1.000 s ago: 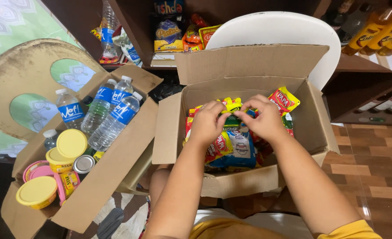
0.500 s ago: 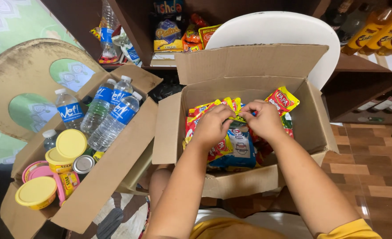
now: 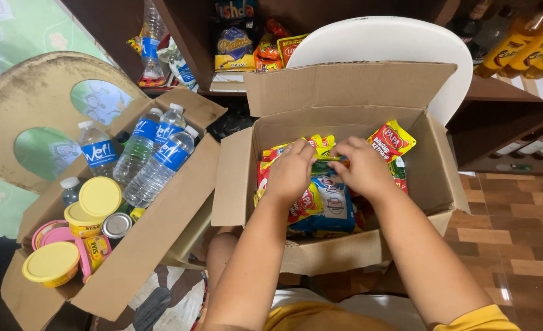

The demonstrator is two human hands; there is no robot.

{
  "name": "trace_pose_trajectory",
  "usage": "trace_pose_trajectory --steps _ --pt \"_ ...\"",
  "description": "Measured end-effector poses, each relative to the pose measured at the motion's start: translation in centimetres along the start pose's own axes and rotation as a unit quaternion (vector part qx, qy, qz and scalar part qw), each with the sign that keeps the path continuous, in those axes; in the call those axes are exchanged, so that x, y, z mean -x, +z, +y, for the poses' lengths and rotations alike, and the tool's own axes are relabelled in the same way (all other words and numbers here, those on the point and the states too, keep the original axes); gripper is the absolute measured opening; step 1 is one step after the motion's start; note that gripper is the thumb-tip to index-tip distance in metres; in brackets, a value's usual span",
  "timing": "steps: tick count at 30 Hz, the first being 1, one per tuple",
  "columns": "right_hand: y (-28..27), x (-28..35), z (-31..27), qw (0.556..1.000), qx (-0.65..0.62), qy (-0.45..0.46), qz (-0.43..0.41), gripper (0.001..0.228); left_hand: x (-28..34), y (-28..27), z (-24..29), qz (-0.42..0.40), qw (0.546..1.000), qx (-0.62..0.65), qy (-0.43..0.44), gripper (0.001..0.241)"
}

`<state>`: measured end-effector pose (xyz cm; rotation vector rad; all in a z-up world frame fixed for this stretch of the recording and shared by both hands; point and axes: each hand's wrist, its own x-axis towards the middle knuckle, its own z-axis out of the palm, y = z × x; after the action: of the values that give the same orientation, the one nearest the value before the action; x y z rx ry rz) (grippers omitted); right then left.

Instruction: Taking condiment packets from a box and placing them on a shelf.

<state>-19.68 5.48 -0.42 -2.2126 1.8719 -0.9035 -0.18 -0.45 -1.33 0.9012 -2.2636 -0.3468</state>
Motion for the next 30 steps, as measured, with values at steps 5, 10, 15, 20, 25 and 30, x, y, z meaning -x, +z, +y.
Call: trace_pose_trajectory --steps 5,10,15,20,25,30 --pt "-1.5 -0.4 -1.9 0.998 0.036 0.057 0.018 0.026 -0.6 -1.3 0.8 0.006 1.000 0.000 -0.029 0.015" --pt "-1.3 0.0 -1.2 0.998 -0.004 0.004 0.069 0.023 -0.5 -1.4 0.7 0.003 0.999 0.021 -0.042 0.015" --pt "-1.1 -0.2 -0.8 0.998 0.031 -0.006 0.053 0.022 -0.3 -1.1 0.7 -0.003 0.999 0.038 -0.004 0.015" --pt "-1.0 -0.3 -0.8 0.999 0.048 0.019 -0.004 0.019 -0.4 -1.5 1.2 0.000 0.999 0.043 -0.005 0.015" --pt "-1.0 -0.4 -1.8 1.000 -0.007 -0.025 0.010 0.020 -0.2 -1.4 0.8 0.022 0.997 0.075 -0.007 0.015" --pt "-0.1 -0.2 -1.2 0.982 -0.181 -0.027 0.045 0.025 -0.4 -2.0 1.7 -0.015 0.989 0.145 -0.012 0.014"
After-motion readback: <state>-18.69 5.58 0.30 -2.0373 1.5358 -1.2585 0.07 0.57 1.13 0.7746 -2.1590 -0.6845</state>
